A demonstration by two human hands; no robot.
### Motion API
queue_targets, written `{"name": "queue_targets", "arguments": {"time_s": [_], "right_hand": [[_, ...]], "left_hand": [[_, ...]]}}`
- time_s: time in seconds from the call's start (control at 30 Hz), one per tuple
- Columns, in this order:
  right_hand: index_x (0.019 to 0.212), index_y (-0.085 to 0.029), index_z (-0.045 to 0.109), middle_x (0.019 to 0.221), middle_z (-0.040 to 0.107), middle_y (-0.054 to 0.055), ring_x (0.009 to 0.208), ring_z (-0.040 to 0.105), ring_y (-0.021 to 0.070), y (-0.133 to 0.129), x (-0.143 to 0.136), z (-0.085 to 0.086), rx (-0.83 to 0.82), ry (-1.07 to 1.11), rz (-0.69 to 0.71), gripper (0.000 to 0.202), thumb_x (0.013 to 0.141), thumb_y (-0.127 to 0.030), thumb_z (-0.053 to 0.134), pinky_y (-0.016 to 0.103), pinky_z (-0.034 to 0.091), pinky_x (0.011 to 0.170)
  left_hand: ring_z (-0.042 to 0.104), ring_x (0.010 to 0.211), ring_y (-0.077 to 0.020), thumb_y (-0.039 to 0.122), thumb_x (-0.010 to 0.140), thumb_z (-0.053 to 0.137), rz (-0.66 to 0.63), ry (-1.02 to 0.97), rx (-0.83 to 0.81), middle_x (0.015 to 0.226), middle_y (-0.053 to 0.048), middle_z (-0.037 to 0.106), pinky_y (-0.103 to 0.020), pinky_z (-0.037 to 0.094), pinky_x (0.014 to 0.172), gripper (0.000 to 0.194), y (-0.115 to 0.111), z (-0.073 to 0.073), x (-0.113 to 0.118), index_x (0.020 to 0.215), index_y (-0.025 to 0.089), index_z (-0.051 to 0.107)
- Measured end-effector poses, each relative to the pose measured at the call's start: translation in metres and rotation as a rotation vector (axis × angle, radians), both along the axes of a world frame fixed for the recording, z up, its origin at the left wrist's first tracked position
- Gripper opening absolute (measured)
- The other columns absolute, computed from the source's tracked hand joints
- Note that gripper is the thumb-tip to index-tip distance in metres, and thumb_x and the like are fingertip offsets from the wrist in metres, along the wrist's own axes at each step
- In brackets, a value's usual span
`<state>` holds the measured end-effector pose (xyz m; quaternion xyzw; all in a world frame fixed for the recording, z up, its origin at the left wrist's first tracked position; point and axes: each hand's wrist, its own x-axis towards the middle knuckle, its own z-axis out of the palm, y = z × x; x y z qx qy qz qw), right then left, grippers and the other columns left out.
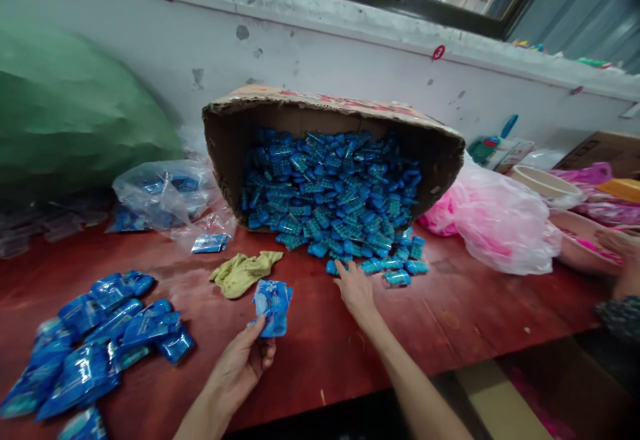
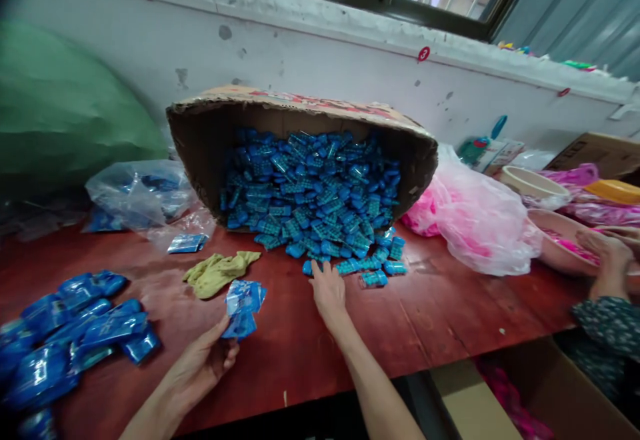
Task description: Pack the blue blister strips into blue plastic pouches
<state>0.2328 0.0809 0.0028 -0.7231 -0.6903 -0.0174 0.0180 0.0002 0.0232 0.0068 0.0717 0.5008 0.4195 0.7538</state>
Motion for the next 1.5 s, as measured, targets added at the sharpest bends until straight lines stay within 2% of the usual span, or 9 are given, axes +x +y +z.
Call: {"name": "queue_targets", "arguments": {"time_s": [0.13, 0.23, 0.33, 0.47, 0.57, 0.67, 0.77, 0.87, 1.5], "right_hand": [[0.123, -0.023, 0.044, 0.102, 0.058, 0.012, 0.081, 0.059, 0.0226, 0.016, -0.012, 0.005, -0.085, 0.051, 0.072, 0.046, 0.079, -0.029, 0.057, 0.03, 0.041, 0.065], [0.101, -0.018, 0.059, 0.099, 0.06, 0.014, 0.094, 0.056, 0.0284, 0.035, -0.028, 0.014, -0.128, 0.115, 0.094, 0.032, 0.073, -0.032, 0.064, 0.035, 0.04, 0.074], [0.091, -0.015, 0.062, 0.098, 0.062, 0.015, 0.094, 0.057, 0.0273, 0.05, -0.04, 0.018, -0.159, 0.198, 0.09, 0.024, 0.07, -0.026, 0.066, 0.033, 0.04, 0.076], [0.1, -0.011, 0.057, 0.099, 0.061, 0.018, 0.093, 0.058, 0.0271, 0.048, -0.042, 0.019, -0.151, 0.334, 0.081, 0.029, 0.072, -0.018, 0.06, 0.034, 0.042, 0.076], [0.113, -0.015, 0.048, 0.09, 0.064, 0.01, 0.086, 0.061, 0.0215, 0.027, -0.039, 0.023, -0.142, 0.462, 0.106, 0.032, 0.081, -0.017, 0.044, 0.031, 0.046, 0.072], [0.122, -0.019, 0.035, 0.071, 0.063, 0.0, 0.064, 0.063, 0.0133, -0.008, -0.041, 0.026, -0.189, 0.737, 0.124, 0.036, 0.087, -0.021, 0.03, 0.023, 0.051, 0.055], [0.114, -0.018, 0.041, 0.07, 0.058, -0.002, 0.053, 0.06, 0.0126, -0.04, -0.052, 0.023, -0.293, 1.557, 0.039, 0.036, 0.08, -0.029, 0.045, 0.024, 0.051, 0.041], [0.108, -0.019, 0.047, 0.068, 0.056, -0.003, 0.048, 0.056, 0.01, -0.056, -0.063, 0.018, -0.319, 1.903, -0.008, 0.038, 0.073, -0.031, 0.058, 0.022, 0.051, 0.037], [0.098, -0.021, 0.041, 0.077, 0.057, -0.002, 0.056, 0.059, 0.0107, -0.082, -0.087, 0.011, -0.123, 2.099, -0.203, 0.038, 0.07, -0.028, 0.065, 0.02, 0.052, 0.038]], "left_hand": [[0.048, 0.036, -0.0091, 0.024, 0.075, 0.056, -0.009, -0.024, -0.034, 0.043, 0.0, 0.053, -0.017, 0.034, 0.033, 0.016, -0.005, 0.007, 0.005, 0.065, 0.015, 0.049], [0.046, 0.034, -0.0085, 0.025, 0.076, 0.056, -0.009, -0.01, -0.054, 0.042, 0.001, 0.053, -0.017, 0.032, 0.032, 0.016, -0.011, 0.011, 0.002, 0.065, 0.016, 0.049], [0.045, 0.034, -0.0085, 0.026, 0.077, 0.055, -0.004, 0.032, -0.055, 0.043, 0.002, 0.053, -0.017, 0.03, 0.032, 0.015, -0.014, 0.013, -0.002, 0.066, 0.017, 0.048], [0.046, 0.034, -0.0088, 0.026, 0.077, 0.055, 0.003, 0.042, -0.056, 0.042, 0.001, 0.053, -0.017, 0.03, 0.032, 0.016, -0.016, 0.011, -0.004, 0.066, 0.016, 0.048], [0.047, 0.035, -0.0083, 0.025, 0.077, 0.054, 0.034, 0.027, -0.069, 0.044, 0.001, 0.054, -0.016, 0.031, 0.032, 0.015, -0.016, 0.008, -0.002, 0.067, 0.015, 0.049], [0.047, 0.035, -0.0079, 0.026, 0.078, 0.053, 0.073, 0.039, -0.068, 0.043, 0.001, 0.053, -0.016, 0.032, 0.033, 0.017, -0.015, 0.003, 0.003, 0.066, 0.015, 0.049], [0.048, 0.036, -0.008, 0.03, 0.077, 0.054, 0.086, 0.058, -0.04, 0.043, 0.001, 0.053, -0.016, 0.032, 0.034, 0.019, -0.015, -0.004, 0.006, 0.066, 0.015, 0.05], [0.048, 0.036, -0.0085, 0.033, 0.075, 0.056, 0.078, 0.067, 0.016, 0.045, 0.0, 0.055, -0.017, 0.033, 0.034, 0.02, -0.016, -0.01, 0.007, 0.067, 0.015, 0.051], [0.053, 0.044, -0.0112, 0.039, 0.059, 0.069, 0.278, 0.312, 0.403, 0.05, 0.002, 0.059, -0.02, 0.041, 0.04, 0.028, -0.025, -0.014, 0.002, 0.067, 0.014, 0.06]]}}
